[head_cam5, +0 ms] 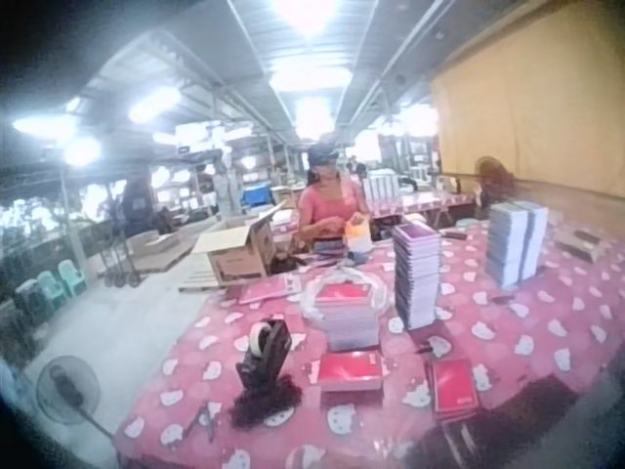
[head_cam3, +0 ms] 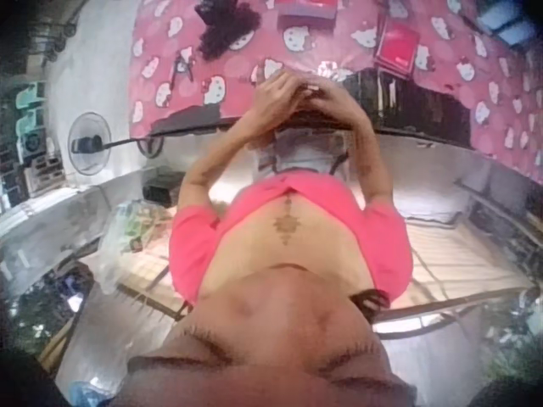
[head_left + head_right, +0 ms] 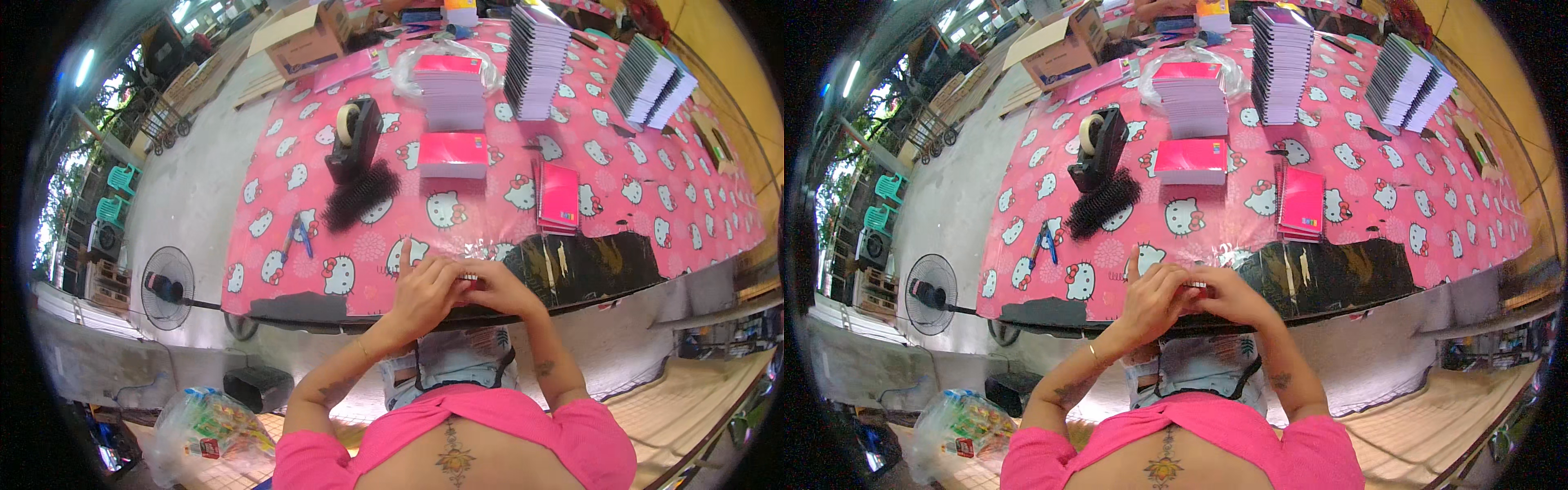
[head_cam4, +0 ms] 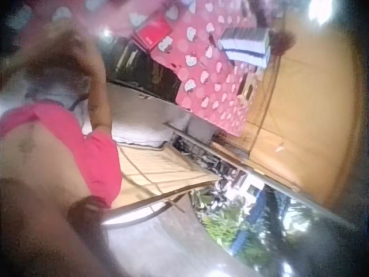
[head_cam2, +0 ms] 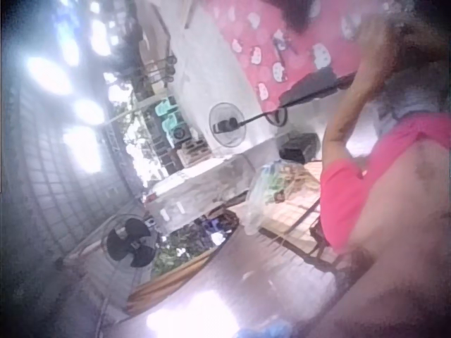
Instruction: The person is manually applying a clear plastic adhesive sleeve to small pink spiral-bound notepads by hand. The person takes a notepad, fits it into a plastic sleeve, and smooths the plastic down before placing the finished item aside.
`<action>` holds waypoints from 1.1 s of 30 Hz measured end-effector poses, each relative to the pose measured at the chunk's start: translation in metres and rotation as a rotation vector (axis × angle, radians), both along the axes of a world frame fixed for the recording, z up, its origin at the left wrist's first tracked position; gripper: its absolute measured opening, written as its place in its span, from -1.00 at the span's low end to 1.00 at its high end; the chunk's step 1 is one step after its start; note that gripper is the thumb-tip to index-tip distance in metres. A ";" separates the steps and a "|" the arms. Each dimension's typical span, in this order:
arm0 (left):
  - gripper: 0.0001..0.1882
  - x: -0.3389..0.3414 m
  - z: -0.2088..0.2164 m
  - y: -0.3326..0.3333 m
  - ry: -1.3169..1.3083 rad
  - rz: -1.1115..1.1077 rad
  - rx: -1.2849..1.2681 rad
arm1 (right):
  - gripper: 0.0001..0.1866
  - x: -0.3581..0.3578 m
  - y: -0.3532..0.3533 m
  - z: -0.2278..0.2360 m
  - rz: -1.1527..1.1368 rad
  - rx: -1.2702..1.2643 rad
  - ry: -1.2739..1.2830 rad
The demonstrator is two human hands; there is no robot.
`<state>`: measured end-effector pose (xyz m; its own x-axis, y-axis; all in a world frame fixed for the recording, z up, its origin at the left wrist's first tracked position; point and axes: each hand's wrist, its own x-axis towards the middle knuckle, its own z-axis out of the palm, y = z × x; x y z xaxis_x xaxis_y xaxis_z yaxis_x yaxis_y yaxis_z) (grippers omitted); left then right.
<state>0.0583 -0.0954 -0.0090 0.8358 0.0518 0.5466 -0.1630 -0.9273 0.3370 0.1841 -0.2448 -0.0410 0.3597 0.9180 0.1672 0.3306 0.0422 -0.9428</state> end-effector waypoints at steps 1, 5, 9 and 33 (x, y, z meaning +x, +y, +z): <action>-0.79 0.000 0.000 0.000 -0.003 0.002 0.002 | -0.61 0.004 -0.007 0.012 0.016 0.010 0.002; -0.78 0.000 -0.004 0.000 -0.012 -0.006 -0.009 | -0.69 0.023 -0.025 0.025 0.024 -0.032 0.257; -0.75 0.000 -0.006 0.002 0.029 -0.019 -0.011 | -0.86 0.029 -0.019 0.027 -0.039 -0.036 0.033; -0.74 0.165 -0.001 0.100 -0.227 0.028 0.201 | -0.24 0.120 -0.080 0.032 -0.889 0.116 -0.299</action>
<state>0.2230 0.0048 -0.0100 0.6910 -0.0551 0.7208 -0.1867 -0.9769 0.1043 0.3037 -0.3250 -0.0085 0.8473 0.3001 0.4383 0.5138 -0.2535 -0.8196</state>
